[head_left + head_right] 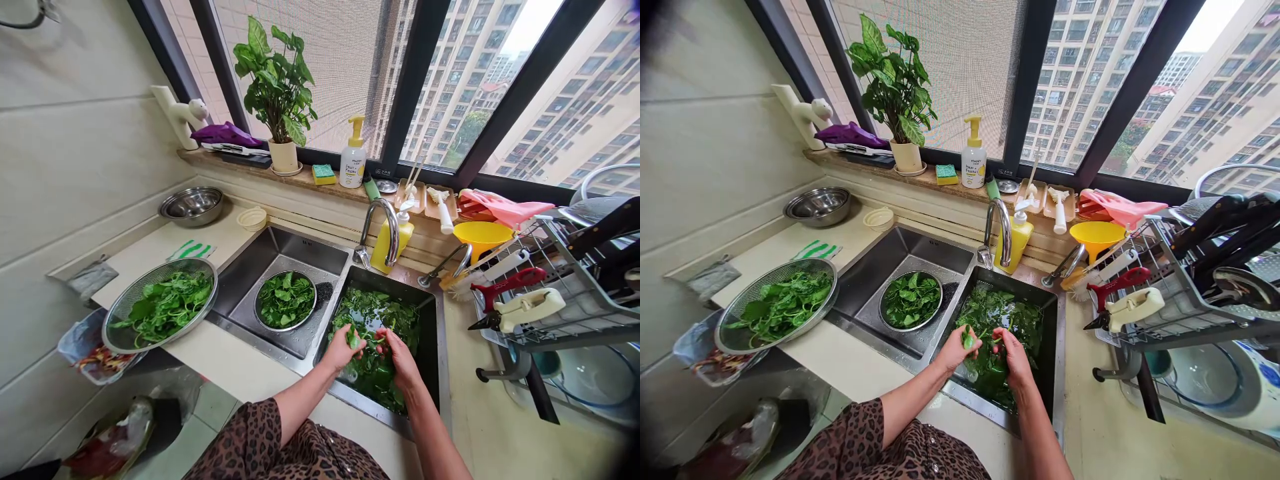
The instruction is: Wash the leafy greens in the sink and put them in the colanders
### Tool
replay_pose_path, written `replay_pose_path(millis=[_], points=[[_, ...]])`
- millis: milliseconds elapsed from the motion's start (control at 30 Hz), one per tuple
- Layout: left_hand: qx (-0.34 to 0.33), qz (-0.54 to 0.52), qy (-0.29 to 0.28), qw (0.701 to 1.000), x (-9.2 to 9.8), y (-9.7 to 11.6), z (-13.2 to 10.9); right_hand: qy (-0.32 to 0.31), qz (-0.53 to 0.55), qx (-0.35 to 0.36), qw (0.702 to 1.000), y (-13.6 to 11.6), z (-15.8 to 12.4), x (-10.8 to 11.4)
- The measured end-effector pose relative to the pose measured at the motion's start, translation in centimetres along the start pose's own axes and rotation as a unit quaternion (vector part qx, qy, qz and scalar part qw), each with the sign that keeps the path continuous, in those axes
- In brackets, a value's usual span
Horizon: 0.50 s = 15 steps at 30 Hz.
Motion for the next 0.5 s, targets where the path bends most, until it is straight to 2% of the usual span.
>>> replay_pose_path(millis=[100,200,267,300,367,433,500], points=[[-0.007,-0.034,0.035,0.999,0.7,-0.2,0.2,-0.062,-0.126,0.049,0.989,0.2,-0.2,-0.9],[-0.032,0.017,0.025,0.999,0.7,-0.3,0.1,-0.141,-0.250,0.092,0.954,1.0,-1.0,-2.8],[-0.030,0.037,0.012,0.999,0.8,-0.5,0.2,-0.165,-0.286,0.118,0.936,1.4,-1.3,-3.3],[-0.025,0.032,0.016,0.999,1.0,-0.7,0.3,-0.168,-0.282,0.119,0.937,1.5,-1.2,-3.2],[-0.024,0.007,0.045,0.999,1.7,-0.7,0.5,-0.129,-0.233,0.092,0.960,1.4,-0.6,-2.1],[-0.042,-0.013,0.069,0.997,2.0,-0.5,0.5,-0.025,-0.150,0.062,0.986,0.9,0.2,-0.3],[-0.050,-0.015,0.046,0.998,1.3,-0.2,0.4,0.074,-0.061,0.058,0.994,0.2,0.8,0.7]])
Point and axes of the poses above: each hand's wrist, its own z-axis towards the middle knuckle, its own x-axis out of the back of the hand, y = z × x, the point moved 5 cm from there along z, towards the middle knuckle, and after that the axes turned 6 degrees about x, right-handed, at the moved point
